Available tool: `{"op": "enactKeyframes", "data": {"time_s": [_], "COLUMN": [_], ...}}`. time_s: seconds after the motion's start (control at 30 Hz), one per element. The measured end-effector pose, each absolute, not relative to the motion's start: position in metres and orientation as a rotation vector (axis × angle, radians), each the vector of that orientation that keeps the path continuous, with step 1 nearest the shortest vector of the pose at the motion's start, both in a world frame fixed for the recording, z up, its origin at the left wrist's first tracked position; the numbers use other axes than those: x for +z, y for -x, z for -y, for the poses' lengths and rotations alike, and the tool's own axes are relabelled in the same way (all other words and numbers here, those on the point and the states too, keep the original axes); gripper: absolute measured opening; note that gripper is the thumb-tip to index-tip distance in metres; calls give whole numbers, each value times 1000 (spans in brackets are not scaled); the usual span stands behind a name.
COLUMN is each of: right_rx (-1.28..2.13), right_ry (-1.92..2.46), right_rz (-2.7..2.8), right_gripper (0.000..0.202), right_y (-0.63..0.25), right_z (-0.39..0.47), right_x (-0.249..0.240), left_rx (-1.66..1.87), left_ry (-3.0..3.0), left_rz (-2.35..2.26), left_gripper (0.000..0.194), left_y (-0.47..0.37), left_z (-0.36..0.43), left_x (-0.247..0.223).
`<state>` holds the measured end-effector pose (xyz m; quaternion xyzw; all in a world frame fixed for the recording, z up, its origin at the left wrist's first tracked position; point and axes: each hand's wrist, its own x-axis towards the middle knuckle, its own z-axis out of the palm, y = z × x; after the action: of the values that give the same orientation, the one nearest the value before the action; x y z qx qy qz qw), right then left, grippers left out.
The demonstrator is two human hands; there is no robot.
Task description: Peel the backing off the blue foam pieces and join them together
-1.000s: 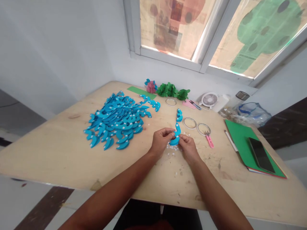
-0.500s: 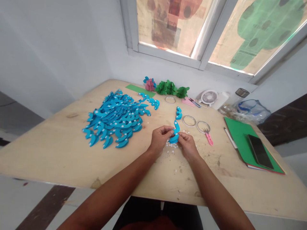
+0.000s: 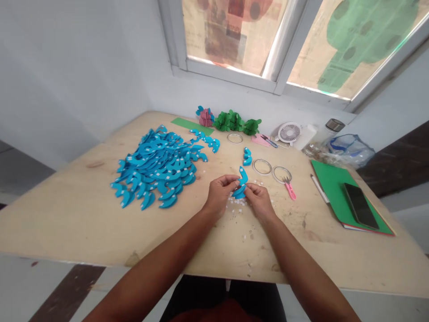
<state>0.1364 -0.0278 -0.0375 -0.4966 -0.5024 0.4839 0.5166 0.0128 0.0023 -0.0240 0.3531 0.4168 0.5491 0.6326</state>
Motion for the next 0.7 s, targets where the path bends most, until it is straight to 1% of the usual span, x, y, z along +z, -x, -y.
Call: {"op": "enactKeyframes", "data": {"time_s": [0.37,0.53,0.7], "right_rx": [1080,1032,913], "right_ry": [1242,1215,1268], "right_rz": [1297,1330,1391], "right_gripper": [32,28,25], "right_y": [-135,-134,-135], "right_z": [29,30,31], "right_x": [-32,-30,-33], "left_rx": [1177,1149,1137], "left_ry": [-711,-684,-674], "left_rz": [-912,-892,-882], "left_gripper": [25,26,27], "left_y": [-11,-10,-10], "left_z": [1,1,-1], "left_x": [-20,-21,-26]}}
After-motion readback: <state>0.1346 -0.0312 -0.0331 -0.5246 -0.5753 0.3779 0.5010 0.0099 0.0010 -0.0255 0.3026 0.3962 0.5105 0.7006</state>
